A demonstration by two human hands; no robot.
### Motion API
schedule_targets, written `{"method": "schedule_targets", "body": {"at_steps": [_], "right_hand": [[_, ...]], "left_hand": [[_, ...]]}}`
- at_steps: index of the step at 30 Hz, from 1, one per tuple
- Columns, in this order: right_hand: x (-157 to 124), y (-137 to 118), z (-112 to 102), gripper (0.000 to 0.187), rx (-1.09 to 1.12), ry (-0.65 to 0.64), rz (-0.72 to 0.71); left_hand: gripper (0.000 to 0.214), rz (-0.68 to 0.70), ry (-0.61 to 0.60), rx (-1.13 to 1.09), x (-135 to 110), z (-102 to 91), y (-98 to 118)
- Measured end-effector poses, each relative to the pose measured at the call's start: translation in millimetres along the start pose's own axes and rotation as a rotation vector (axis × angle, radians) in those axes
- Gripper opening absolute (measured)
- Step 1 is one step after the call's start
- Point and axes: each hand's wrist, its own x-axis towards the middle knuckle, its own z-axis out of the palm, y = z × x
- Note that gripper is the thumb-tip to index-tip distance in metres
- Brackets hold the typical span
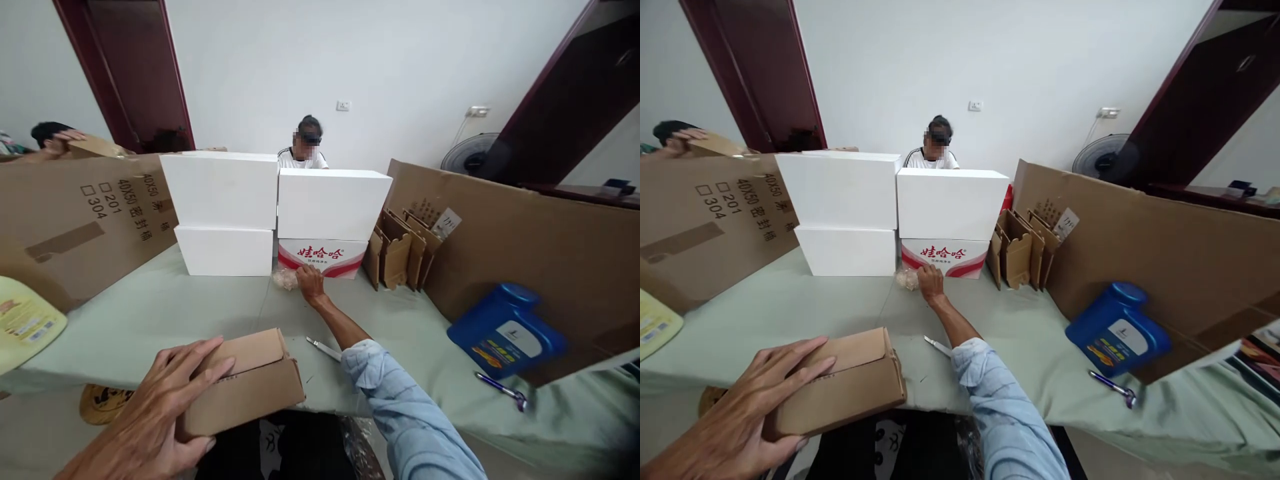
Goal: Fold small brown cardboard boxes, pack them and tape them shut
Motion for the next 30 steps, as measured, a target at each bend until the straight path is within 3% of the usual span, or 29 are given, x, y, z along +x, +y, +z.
{"method": "schedule_targets", "body": {"at_steps": [4, 8, 15, 20, 26, 30], "right_hand": [[-2, -3, 30, 0.03, -0.035, -0.063, -0.081], [-13, -6, 36, 0.031, -0.009, -0.125, -0.152], [-18, -15, 7, 0.037, 0.072, -0.228, -0.182], [-5, -23, -6, 0.034, 0.124, -0.301, -0.06], [-7, -30, -15, 0.035, 0.223, -0.278, 0.068], [-35, -35, -48, 0.026, 0.359, -0.201, 0.043]], "left_hand": [[0.098, 0.029, 0.029, 0.006, 8, 1.5, -5], [0.095, 0.051, 0.008, -0.001, 13, -1.8, -9], [0.099, -0.017, -0.048, -0.035, 8, -2.1, -5], [0.104, -0.044, -0.08, -0.024, 4, -1.4, -6], [0.108, 0.051, 0.015, 0.006, -1, 18.1, -26], [0.107, 0.018, -0.02, -0.029, 3, 16.4, -29]]}}
